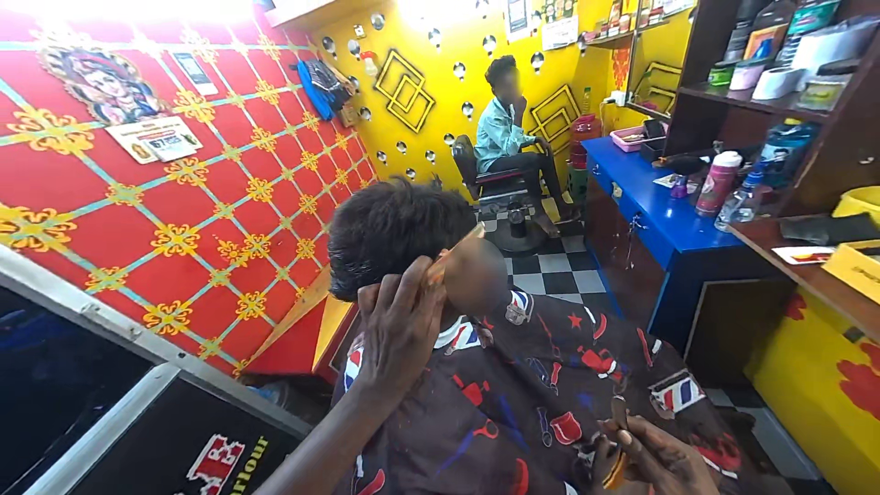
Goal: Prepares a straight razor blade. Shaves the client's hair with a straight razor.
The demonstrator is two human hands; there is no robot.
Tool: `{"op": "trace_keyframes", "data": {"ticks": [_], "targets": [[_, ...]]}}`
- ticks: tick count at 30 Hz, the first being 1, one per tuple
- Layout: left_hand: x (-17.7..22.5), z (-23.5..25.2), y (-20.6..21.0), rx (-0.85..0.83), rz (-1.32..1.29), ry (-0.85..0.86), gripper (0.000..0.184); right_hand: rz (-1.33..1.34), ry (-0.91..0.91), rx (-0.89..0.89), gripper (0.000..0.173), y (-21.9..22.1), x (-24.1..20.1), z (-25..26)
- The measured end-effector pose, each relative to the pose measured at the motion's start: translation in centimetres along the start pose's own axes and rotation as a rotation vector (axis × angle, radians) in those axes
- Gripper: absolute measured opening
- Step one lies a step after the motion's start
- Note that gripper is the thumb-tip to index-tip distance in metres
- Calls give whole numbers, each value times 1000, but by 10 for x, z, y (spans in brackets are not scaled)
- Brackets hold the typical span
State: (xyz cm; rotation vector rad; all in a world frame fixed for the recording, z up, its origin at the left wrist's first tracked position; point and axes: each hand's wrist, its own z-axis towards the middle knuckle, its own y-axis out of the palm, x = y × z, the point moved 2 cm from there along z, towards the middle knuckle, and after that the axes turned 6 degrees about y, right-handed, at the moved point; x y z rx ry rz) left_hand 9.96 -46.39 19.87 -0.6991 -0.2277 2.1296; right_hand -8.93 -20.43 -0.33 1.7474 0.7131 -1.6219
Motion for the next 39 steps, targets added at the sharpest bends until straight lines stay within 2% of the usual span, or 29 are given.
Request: {"op": "trace_keyframes", "data": {"ticks": [3,5,6,11,15,18,23,26,27,28,29,30,31,32,34,35,39], "targets": [[9,-15,0,-6,-132,198,12,51,25,-10,19,6,-1,-3],[14,-18,0,-94,-195,356,15,67,5,-1,19,8,-1,-4],[14,-17,2,-151,-199,381,16,70,-7,0,19,7,-1,-4],[7,11,5,-368,-84,344,20,53,-14,8,19,2,3,-2],[5,33,10,-389,25,374,23,27,-26,8,18,1,5,0],[3,51,18,-417,120,377,41,15,-17,-7,18,3,5,3],[6,85,26,-665,258,308,54,16,-41,-25,17,8,9,9],[-1,109,26,-849,327,284,39,14,-19,-30,17,10,9,12],[-7,113,28,-858,340,283,33,11,-19,-29,17,10,8,13],[-19,112,37,-786,312,285,27,7,-19,-32,17,9,8,15],[-39,103,57,-593,281,300,19,7,-15,-37,17,8,8,16],[-57,99,72,-481,252,289,18,9,-10,-38,17,8,8,17],[-70,100,77,-468,245,263,23,15,-3,-39,17,8,8,18],[-78,105,72,-542,230,215,29,18,-1,-38,17,9,7,20],[-79,125,43,-811,169,49,44,-4,-1,-41,18,12,0,25],[-81,130,35,-876,107,-15,45,-18,-9,-49,19,13,-4,30],[-102,114,40,-777,-224,-136,39,-40,-112,-72,20,20,-26,57]]}}
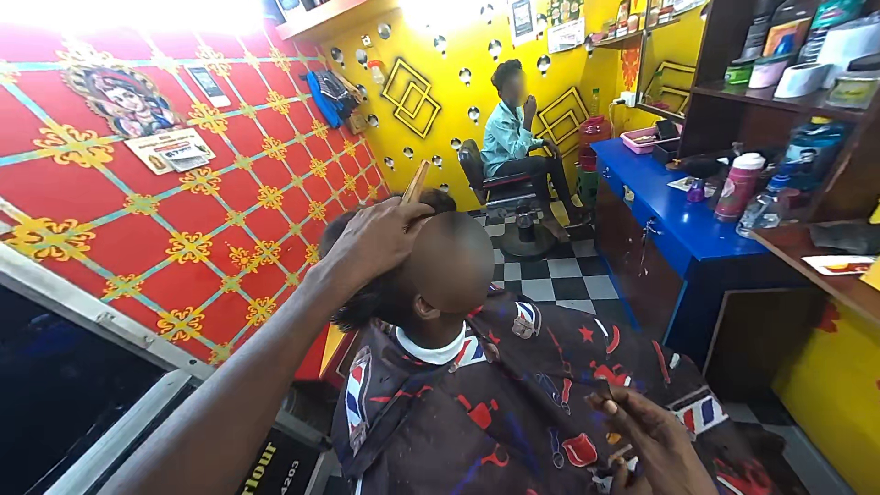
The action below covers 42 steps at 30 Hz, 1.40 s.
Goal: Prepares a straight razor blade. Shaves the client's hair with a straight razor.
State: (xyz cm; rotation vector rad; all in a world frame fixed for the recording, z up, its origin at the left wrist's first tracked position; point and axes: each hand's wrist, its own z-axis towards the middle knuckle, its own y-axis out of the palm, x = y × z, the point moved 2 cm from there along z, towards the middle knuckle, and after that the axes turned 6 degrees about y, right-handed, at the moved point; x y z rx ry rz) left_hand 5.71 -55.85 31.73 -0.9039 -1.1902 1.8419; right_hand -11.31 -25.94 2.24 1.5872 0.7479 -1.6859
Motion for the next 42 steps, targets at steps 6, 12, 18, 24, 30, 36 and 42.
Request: {"op": "trace_keyframes", "data": {"ticks": [6,12,18,24,30,36,42], "targets": [[-8,-14,9,196,-117,41,34,-242,-300,-120,19,10,-63,69],[0,-25,7,229,-149,103,40,-647,-877,-227,19,40,-160,124],[6,-36,9,248,-124,81,55,-776,-1123,-477,21,82,-214,165],[17,-43,3,207,-98,65,60,-746,-1220,-537,19,98,-235,181],[11,-42,8,287,-124,71,34,-705,-1224,-534,13,95,-238,188],[8,-47,4,267,-169,132,34,-673,-1194,-498,15,101,-238,185],[10,-51,5,265,-141,147,41,-687,-1316,-486,11,111,-247,178]]}}
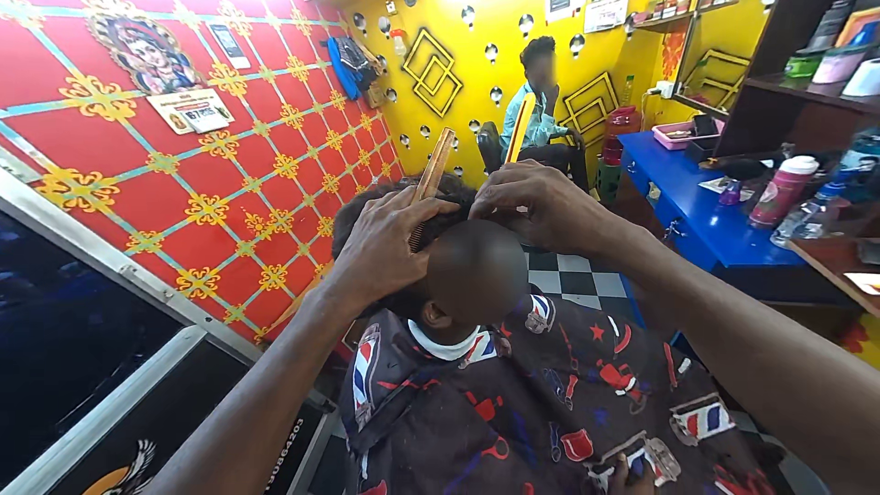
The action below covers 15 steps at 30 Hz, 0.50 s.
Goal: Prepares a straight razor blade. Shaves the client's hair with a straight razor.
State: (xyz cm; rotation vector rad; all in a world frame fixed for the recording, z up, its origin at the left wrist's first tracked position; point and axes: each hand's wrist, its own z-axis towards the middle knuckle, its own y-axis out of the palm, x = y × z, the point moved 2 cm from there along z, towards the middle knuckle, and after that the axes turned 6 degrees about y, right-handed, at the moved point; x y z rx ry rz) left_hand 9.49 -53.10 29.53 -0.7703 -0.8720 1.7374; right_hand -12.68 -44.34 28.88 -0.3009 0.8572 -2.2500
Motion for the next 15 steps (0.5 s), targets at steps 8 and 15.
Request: {"op": "trace_keyframes", "data": {"ticks": [8,15], "targets": [[0,0,0,-18,-9,14,42,-33,-17,-14,11,3,-3,3],[3,-1,-3,-3,-19,15,39,-50,-32,0,12,5,-1,5]]}}
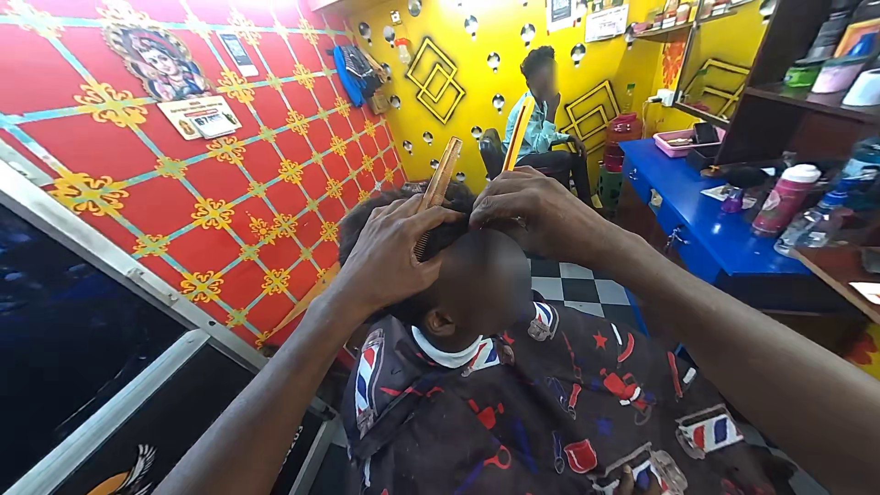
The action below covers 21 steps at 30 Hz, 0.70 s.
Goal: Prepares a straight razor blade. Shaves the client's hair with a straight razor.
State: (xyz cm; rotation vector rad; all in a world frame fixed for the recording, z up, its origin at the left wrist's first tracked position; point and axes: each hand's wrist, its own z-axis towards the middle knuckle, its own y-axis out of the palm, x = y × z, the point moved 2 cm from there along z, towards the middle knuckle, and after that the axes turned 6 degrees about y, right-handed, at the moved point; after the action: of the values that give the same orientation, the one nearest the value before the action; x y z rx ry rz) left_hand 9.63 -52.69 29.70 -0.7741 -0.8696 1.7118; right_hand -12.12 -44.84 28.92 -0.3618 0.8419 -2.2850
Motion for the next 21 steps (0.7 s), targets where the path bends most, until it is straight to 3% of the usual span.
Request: {"op": "trace_keyframes", "data": {"ticks": [21], "targets": [[6,0,-2,-6,1,16,37,-65,13,-49,14,0,1,-3]]}}
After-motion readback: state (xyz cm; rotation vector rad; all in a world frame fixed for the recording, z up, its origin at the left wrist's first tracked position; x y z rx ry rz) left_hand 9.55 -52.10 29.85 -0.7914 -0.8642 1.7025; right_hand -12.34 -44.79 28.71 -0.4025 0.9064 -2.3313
